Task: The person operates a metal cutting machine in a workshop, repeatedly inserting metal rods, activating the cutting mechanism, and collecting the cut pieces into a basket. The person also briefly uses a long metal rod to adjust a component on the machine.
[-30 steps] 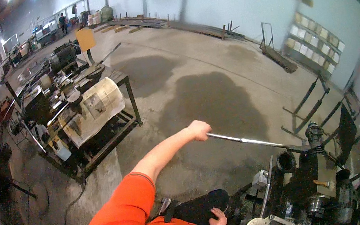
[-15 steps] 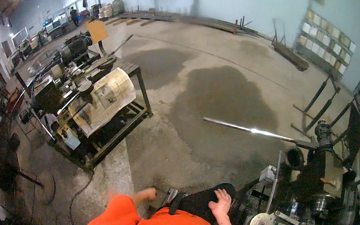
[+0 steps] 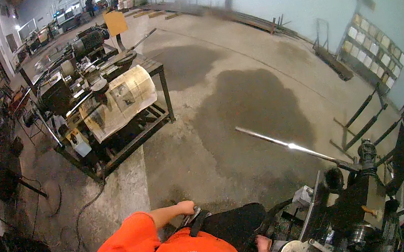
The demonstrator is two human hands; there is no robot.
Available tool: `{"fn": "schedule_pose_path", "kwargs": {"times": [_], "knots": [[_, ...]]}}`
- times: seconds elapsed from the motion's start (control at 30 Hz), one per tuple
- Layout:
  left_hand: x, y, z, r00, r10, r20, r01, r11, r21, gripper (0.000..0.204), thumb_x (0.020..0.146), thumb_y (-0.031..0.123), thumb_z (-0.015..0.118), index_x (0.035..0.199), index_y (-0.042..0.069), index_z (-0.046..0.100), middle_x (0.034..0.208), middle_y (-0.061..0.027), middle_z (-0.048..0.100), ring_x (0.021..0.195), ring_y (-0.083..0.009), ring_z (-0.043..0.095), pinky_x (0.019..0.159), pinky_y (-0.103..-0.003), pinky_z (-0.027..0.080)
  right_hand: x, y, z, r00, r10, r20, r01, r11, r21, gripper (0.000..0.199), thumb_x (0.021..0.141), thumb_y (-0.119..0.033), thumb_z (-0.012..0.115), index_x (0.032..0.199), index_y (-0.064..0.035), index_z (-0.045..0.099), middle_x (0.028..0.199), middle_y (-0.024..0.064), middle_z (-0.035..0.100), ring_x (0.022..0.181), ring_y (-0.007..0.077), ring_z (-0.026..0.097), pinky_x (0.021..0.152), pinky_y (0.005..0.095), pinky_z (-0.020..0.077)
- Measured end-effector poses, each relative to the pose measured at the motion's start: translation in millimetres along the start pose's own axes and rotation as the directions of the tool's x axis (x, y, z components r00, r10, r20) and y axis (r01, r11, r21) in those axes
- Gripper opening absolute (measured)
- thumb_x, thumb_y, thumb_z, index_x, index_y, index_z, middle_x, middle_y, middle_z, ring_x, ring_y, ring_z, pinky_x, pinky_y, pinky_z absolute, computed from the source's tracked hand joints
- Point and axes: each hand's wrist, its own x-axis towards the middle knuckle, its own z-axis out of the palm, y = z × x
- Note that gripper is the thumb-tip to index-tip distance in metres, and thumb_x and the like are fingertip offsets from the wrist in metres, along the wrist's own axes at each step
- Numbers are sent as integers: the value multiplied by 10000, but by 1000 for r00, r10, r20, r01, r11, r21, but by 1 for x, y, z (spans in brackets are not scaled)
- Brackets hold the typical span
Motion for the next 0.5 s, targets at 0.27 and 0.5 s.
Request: {"fn": "schedule_pose_path", "kwargs": {"times": [0.27, 0.5], "knots": [[1, -9, 38, 982, 57, -179, -63, 998, -28, 290, 694, 198, 586, 919, 26, 649, 970, -174, 635, 912, -313, 611, 774, -409, 488, -32, -19, 44, 735, 678, -21, -654, 717, 240, 206, 706, -130, 554, 858, 9, 547, 784, 89, 524, 723, 235, 489, 641, 363, 406], [9, -33, 75, 999, 5, -38, -11, 984, -180, 288, 737, 248, 565, 887, 19, 657, 882, -175, 648, 860, -308, 620, 728, -412, 476, -33, 42, 12, 869, -83, 487, 428, 620, -658, 152, 717, -144, 566, 639, -27, 511, 596, 72, 483, 524, 248, 458, 505, 369, 365]]}}
